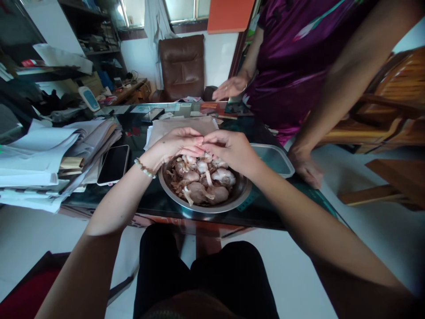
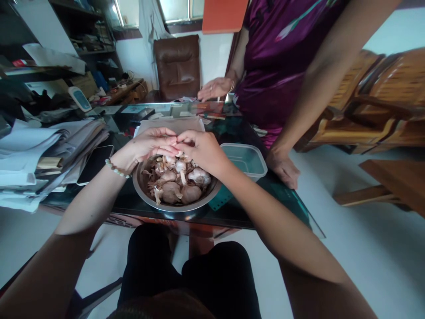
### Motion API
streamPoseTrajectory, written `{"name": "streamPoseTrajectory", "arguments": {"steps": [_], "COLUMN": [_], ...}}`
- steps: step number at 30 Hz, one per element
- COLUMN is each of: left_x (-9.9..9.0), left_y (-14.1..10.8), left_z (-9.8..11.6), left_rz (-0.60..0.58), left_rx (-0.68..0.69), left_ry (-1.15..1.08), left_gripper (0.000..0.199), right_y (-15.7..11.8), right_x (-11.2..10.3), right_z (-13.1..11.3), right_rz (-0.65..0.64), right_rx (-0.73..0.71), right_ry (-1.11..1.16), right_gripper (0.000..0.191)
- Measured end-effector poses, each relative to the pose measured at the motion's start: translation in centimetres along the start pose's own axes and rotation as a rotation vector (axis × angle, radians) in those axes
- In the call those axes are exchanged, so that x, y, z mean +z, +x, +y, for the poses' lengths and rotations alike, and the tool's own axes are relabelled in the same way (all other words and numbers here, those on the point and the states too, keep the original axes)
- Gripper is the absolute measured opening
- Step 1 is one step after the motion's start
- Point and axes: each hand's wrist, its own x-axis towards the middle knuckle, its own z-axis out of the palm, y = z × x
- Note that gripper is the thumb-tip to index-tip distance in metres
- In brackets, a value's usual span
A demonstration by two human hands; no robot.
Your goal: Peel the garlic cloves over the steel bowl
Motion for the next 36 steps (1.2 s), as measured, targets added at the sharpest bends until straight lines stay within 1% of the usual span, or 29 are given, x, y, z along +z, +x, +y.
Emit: {"name": "streamPoseTrajectory", "arguments": {"steps": [2, 4, 7, 9, 12, 14, 16, 18, 19, 21, 24, 26, 29, 32, 36], "left_x": [0.2, 0.3, 0.4, 0.4, 0.4, 0.4, 0.3, 0.2, 0.2, 0.3, 0.4, 0.6, 0.8, 0.9, 1.1], "left_y": [0.0, 0.0, 0.0, -0.1, -0.2, -0.1, 0.1, 0.3, 0.3, 0.3, -0.1, -0.5, -0.7, -0.8, -1.2], "left_z": [-0.1, -0.2, -0.4, -0.3, -0.2, -0.2, -0.5, -0.8, -1.0, -1.1, -0.8, -0.5, -0.3, -0.5, -0.6], "left_rz": [0.003, 0.001, -0.03, -0.082, -0.143, -0.143, -0.113, -0.067, -0.041, 0.009, 0.107, 0.137, 0.14, 0.169, 0.204], "left_rx": [-0.008, -0.007, 0.015, 0.025, 0.0, -0.005, 0.027, 0.117, 0.194, 0.363, 0.525, 0.58, 0.635, 0.693, 0.753], "left_ry": [0.034, 0.049, 0.036, 0.02, 0.017, 0.028, 0.075, 0.199, 0.295, 0.552, 0.928, 1.082, 1.244, 1.431, 1.683], "left_gripper": [0.031, 0.03, 0.03, 0.031, 0.035, 0.038, 0.034, 0.026, 0.022, 0.014, 0.005, 0.001, 0.003, 0.005, 0.009], "right_y": [-0.1, -0.2, -0.2, -0.1, 0.2, 0.4, 0.5, 0.6, 0.6, 0.6, 0.6, 0.5, 0.5, 0.4, 0.2], "right_x": [0.0, 0.1, 0.1, 0.0, -0.2, -0.3, -0.4, -0.4, -0.4, -0.4, -0.3, -0.3, -0.3, -0.3, -0.2], "right_z": [-0.3, -0.5, -0.6, -0.5, -0.2, -0.2, -0.2, -0.2, -0.2, -0.2, -0.2, -0.3, -0.4, -0.6, -0.8], "right_rz": [0.007, 0.007, 0.034, 0.052, 0.048, 0.045, 0.032, 0.008, -0.003, -0.02, -0.011, 0.003, 0.007, -0.002, -0.006], "right_rx": [-0.035, -0.04, -0.019, 0.018, 0.118, 0.188, 0.248, 0.307, 0.336, 0.382, 0.401, 0.401, 0.411, 0.442, 0.459], "right_ry": [-0.073, -0.121, -0.111, -0.043, 0.135, 0.263, 0.358, 0.389, 0.384, 0.376, 0.415, 0.436, 0.449, 0.465, 0.501], "right_gripper": [0.016, 0.014, 0.014, 0.012, 0.008, 0.008, 0.01, 0.012, 0.012, 0.012, 0.01, 0.008, 0.006, 0.004, 0.008]}}
